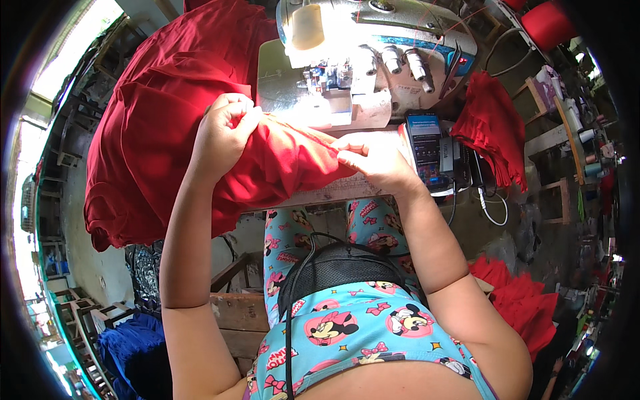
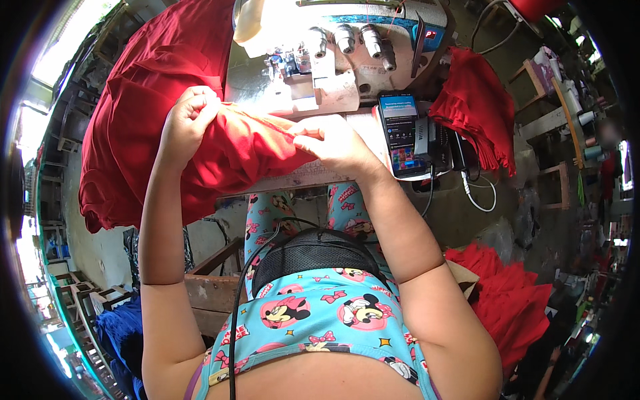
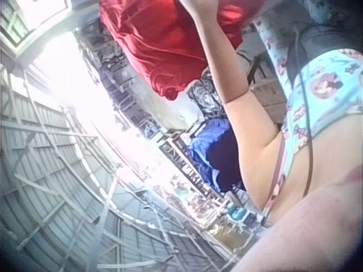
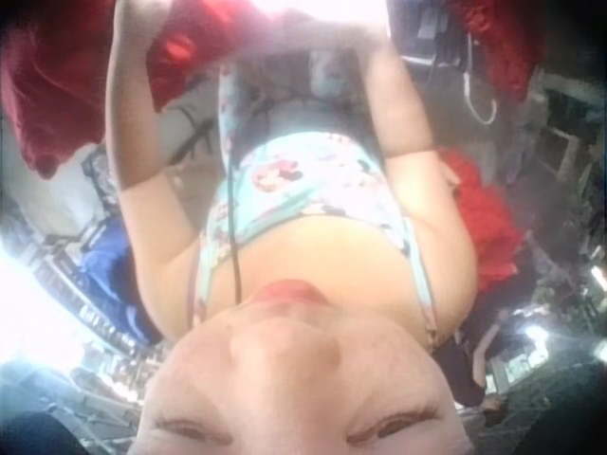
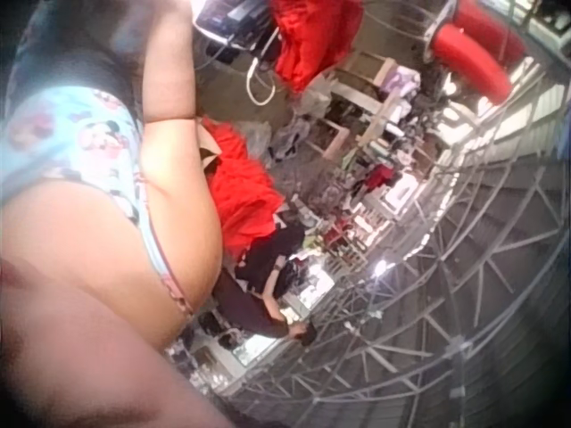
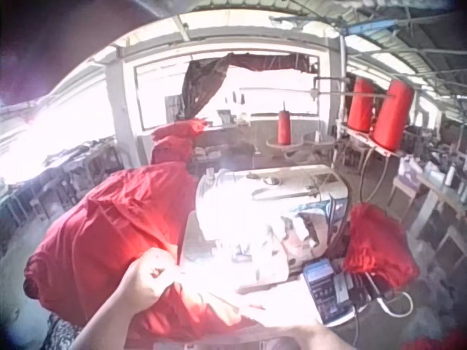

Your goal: The person folds a red garment by hand, repeatedly aligning edges and smoothing the fabric. The folded piece is placed on a pile next to a sewing machine.

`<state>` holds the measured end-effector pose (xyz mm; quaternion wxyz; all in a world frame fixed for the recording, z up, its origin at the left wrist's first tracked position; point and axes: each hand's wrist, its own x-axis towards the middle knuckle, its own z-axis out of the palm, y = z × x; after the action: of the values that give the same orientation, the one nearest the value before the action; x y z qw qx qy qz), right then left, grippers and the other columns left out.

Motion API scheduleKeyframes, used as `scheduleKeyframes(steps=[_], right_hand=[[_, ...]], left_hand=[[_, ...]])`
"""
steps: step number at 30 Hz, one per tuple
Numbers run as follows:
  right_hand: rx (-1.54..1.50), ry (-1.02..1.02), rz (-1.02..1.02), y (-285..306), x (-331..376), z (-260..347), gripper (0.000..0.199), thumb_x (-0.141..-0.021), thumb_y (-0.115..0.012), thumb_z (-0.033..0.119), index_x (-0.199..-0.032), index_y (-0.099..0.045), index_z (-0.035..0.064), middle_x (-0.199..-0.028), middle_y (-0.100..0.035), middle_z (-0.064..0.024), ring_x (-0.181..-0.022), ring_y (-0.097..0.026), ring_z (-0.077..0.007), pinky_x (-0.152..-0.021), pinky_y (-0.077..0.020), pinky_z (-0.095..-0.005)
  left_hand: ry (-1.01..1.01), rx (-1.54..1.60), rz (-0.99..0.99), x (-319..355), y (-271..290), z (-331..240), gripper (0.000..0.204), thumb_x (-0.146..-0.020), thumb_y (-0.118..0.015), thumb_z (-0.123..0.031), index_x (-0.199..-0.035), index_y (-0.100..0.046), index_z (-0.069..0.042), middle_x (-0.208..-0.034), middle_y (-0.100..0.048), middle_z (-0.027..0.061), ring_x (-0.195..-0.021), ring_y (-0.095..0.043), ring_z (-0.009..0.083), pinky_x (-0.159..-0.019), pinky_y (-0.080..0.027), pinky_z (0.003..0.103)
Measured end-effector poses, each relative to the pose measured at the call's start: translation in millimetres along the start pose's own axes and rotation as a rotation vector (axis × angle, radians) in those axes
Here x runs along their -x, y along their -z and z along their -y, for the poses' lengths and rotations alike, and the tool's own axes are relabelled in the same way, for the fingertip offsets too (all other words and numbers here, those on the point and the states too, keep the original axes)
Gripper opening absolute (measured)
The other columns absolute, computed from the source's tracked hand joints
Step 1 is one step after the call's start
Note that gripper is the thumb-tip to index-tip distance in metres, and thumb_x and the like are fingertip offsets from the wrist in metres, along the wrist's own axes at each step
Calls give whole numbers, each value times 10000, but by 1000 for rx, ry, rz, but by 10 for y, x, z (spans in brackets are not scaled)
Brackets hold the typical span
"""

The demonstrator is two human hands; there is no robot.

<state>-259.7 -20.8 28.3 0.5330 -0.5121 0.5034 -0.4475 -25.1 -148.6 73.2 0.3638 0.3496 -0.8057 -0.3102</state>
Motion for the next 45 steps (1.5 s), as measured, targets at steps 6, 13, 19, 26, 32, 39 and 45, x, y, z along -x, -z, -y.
scheduleKeyframes(steps=[6,13,19,26,32,39,45], right_hand=[[-224,1,37,3,-15,-68,201,-895,-580,90,-1048,-646,-23,-908,-657,-34,-828,-580,-90,-777,-469,-244],[-442,22,105,-13,-9,-179,265,-909,-585,149,-1094,-626,-37,-984,-666,-67,-888,-604,-117,-840,-469,-265],[-507,39,159,-43,5,-182,303,-910,-576,141,-1142,-600,-53,-1049,-660,-97,-955,-611,-142,-889,-467,-287],[-354,41,135,-43,15,-248,329,-887,-610,144,-1166,-594,-29,-1069,-652,-88,-972,-601,-136,-889,-467,-286],[468,162,228,-56,272,15,369,-773,-731,165,-1110,-643,46,-1091,-659,-81,-1026,-602,-195,-881,-482,-341],[841,334,270,-226,333,-232,349,-767,-723,227,-1074,-654,76,-1035,-666,-69,-1034,-593,-262,-921,-449,-380],[677,447,203,-279,328,-173,231,-778,-712,211,-955,-673,67,-940,-667,-93,-910,-624,-275,-826,-485,-356]], left_hand=[[-39,-146,-3,-20,-8,55,145,-822,-643,-96,-784,-634,43,-899,-623,132,-800,-612,240,-716,-478,325],[54,-105,9,-11,-29,53,145,-840,-627,-97,-804,-622,44,-894,-614,105,-815,-596,203,-749,-463,301],[120,-73,25,13,-47,151,116,-886,-598,-90,-860,-598,24,-888,-591,25,-802,-557,89,-751,-439,235],[96,-52,-6,61,-34,108,162,-831,-655,-148,-827,-618,9,-891,-624,116,-855,-611,231,-791,-466,310],[-159,-254,184,421,256,-364,53,-764,-682,-82,-775,-635,-104,-1042,-534,67,-1040,-463,251,-951,-335,378],[-53,-329,189,901,288,-328,93,-727,-732,-106,-809,-687,-101,-1028,-533,43,-968,-464,233,-860,-395,343],[-69,-284,71,947,264,-304,80,-765,-702,-78,-828,-665,-44,-983,-562,68,-928,-535,237,-814,-437,339]])
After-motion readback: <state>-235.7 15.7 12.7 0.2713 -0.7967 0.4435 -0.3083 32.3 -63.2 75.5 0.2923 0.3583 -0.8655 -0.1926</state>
